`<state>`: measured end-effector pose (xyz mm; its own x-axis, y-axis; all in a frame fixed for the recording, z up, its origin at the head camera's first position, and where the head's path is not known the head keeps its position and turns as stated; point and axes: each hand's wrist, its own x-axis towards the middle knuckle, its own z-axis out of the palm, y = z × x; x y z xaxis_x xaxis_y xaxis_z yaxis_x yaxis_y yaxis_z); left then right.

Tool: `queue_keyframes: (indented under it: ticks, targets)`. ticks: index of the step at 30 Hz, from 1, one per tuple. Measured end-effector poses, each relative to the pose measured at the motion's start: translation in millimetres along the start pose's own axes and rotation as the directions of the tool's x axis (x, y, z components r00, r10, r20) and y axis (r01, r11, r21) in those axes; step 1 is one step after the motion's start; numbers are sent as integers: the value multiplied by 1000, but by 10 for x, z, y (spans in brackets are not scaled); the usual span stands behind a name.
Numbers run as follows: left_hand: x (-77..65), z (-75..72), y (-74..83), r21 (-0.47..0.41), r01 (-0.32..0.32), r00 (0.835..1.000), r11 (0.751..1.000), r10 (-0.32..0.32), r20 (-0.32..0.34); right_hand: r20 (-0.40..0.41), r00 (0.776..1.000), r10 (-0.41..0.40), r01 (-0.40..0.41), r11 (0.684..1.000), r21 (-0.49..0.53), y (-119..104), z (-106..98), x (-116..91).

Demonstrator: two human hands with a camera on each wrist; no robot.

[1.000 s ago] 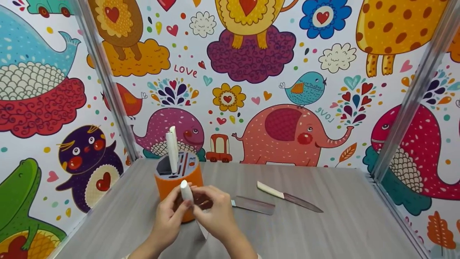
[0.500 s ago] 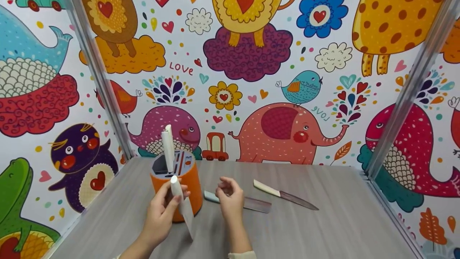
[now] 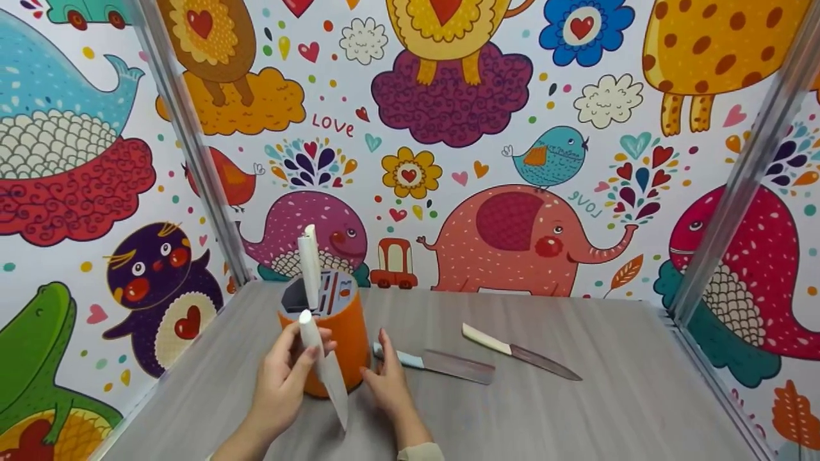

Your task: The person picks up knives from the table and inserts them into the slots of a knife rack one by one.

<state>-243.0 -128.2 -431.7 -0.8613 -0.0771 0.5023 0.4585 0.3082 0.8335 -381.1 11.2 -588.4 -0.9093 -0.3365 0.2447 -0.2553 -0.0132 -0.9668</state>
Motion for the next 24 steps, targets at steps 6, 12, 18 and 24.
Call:
queue_keyframes:
  ticks: [6,12,18,24]
  targets:
    - [-42,70,46,203,-148,982,968,168,-82,142,987,-73,74,997,2,35,2,83]
    - [-68,2,199,214,-213,958,953,247,-148,125,989,-85,85,996,3,38,22,114]
    - [17,-86,375,206,-243,945,948,280,-171,103,989,-110,118,991,-67,24,77,109]
    - [152,-157,520,262,-363,889,894,417,-190,70,991,-113,121,985,-125,15,106,102]
